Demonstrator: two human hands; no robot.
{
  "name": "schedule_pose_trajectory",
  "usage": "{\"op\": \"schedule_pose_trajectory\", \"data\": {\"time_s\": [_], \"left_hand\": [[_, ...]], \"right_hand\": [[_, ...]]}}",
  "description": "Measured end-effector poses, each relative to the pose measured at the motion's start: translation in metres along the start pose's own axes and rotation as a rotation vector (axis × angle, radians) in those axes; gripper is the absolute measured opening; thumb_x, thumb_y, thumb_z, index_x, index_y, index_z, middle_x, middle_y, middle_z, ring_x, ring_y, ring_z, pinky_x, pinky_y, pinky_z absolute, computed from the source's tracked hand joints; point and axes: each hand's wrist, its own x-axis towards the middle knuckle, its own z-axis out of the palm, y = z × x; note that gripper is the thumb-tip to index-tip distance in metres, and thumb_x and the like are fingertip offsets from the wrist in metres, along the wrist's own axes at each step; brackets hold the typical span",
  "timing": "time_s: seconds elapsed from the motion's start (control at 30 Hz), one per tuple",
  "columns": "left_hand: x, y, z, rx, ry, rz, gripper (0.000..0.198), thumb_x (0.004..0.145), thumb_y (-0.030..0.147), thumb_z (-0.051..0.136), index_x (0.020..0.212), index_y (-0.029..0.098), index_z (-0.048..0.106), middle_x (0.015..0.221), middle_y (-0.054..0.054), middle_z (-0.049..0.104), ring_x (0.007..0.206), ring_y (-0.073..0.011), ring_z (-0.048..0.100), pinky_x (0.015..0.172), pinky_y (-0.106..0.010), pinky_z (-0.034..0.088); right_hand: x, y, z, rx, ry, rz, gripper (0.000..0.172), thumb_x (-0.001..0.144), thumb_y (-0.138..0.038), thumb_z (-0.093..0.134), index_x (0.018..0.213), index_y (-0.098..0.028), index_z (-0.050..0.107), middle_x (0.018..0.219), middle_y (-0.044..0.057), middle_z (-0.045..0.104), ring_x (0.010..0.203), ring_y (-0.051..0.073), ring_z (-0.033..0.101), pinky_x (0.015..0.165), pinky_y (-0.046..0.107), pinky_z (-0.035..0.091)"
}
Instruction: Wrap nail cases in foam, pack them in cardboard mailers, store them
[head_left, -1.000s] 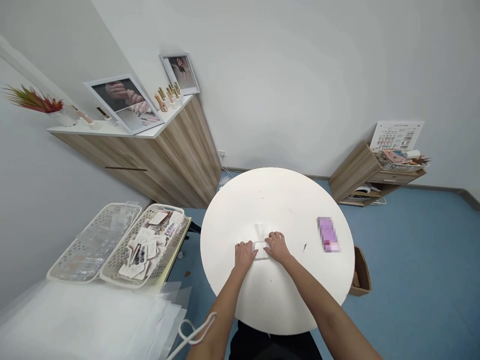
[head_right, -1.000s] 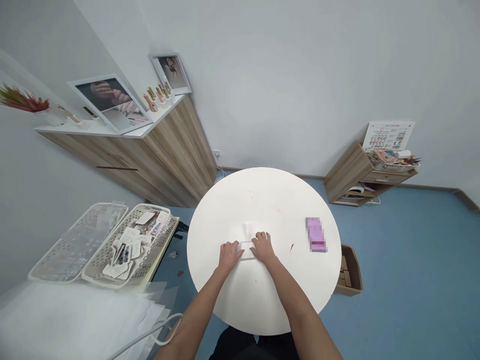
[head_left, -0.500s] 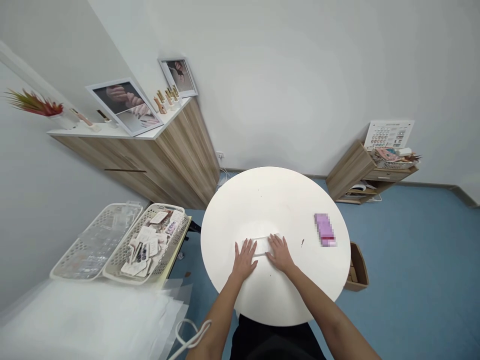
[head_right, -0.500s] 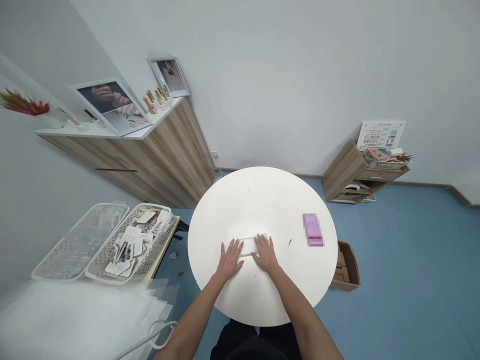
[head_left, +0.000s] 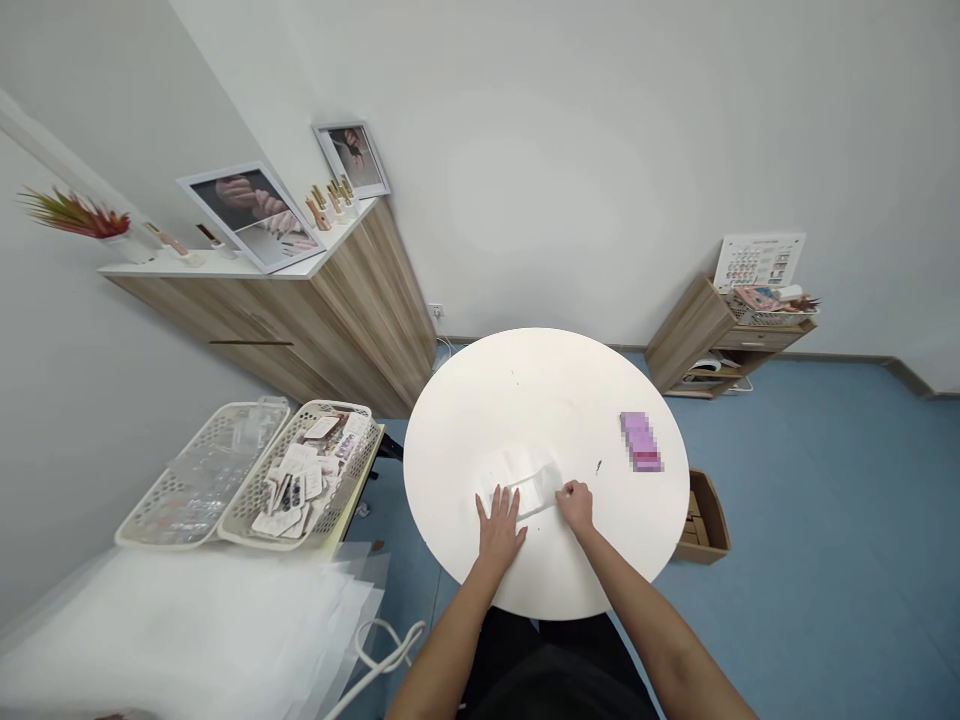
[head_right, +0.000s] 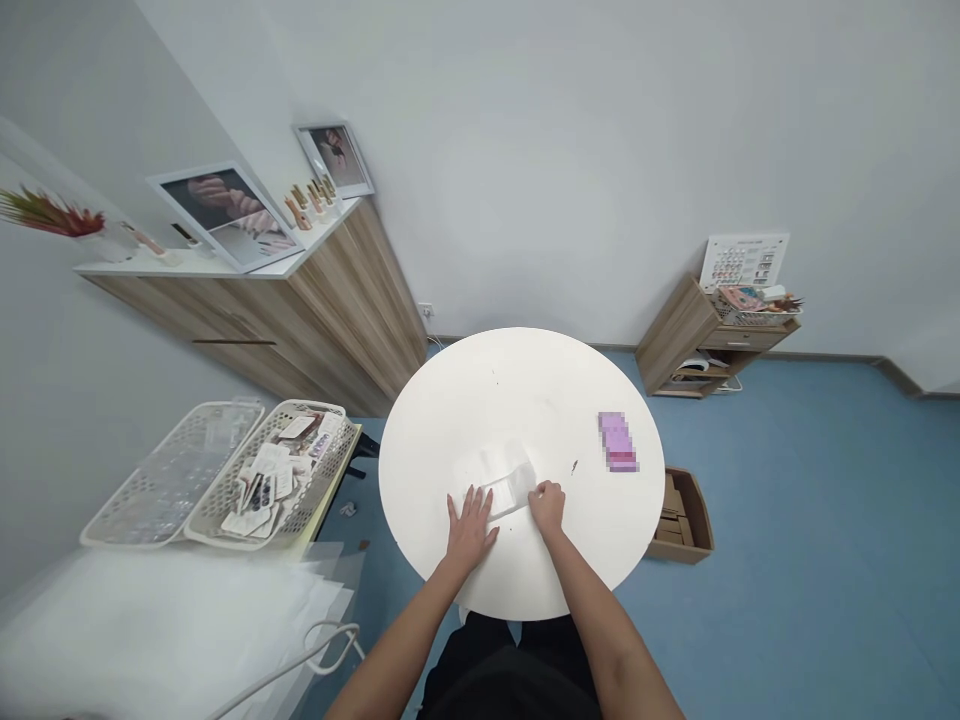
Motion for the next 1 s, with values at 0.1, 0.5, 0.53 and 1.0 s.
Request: {"op": "schedule_pose_trajectory", "data": {"time_s": [0.1, 0.5, 0.53, 1.0], "left_hand": [[0.001, 0.000, -0.003, 0.012, -0.008, 0.008, 0.068, 0.084, 0.030, 0.049, 0.148, 0.021, 0.030, 0.147, -0.017, 0.044, 0.143, -0.0366, 0.026, 0.110, -0.072, -0.002], [-0.019, -0.030, -0.002, -0.303, -0.008, -0.179, 0.071, 0.080, 0.018, 0.044, 0.149, 0.020, 0.025, 0.154, -0.014, 0.034, 0.145, -0.0305, 0.024, 0.113, -0.058, 0.024], [-0.025, -0.031, 0.000, -0.345, 0.069, -0.270, 0.067, 0.082, 0.020, 0.044, 0.147, 0.018, 0.028, 0.150, -0.016, 0.039, 0.142, -0.0311, 0.030, 0.111, -0.057, 0.028], [-0.014, -0.001, 0.024, -0.820, 0.191, -0.842, 0.021, 0.087, 0.036, 0.051, 0.088, 0.018, 0.061, 0.082, -0.008, 0.069, 0.072, -0.0206, 0.068, 0.065, -0.034, 0.055]], "right_hand": [[-0.008, -0.019, -0.006, 0.143, 0.063, -0.043, 0.031, 0.082, -0.019, 0.038, 0.102, -0.020, 0.061, 0.095, 0.009, 0.066, 0.093, 0.026, 0.062, 0.081, 0.038, 0.051], [-0.043, -0.045, -0.002, -0.023, -0.215, -0.491, 0.055, 0.082, -0.011, 0.040, 0.137, -0.016, 0.043, 0.151, 0.011, 0.039, 0.144, 0.026, 0.023, 0.115, 0.048, 0.027], [-0.045, -0.043, -0.004, -0.046, -0.239, -0.506, 0.056, 0.081, -0.011, 0.040, 0.138, -0.015, 0.043, 0.155, 0.011, 0.032, 0.146, 0.026, 0.020, 0.116, 0.049, 0.025], [-0.040, -0.040, -0.017, -0.129, -0.400, -0.551, 0.064, 0.077, -0.017, 0.043, 0.141, -0.011, 0.039, 0.161, 0.013, 0.013, 0.148, 0.030, 0.008, 0.115, 0.059, 0.012]]}}
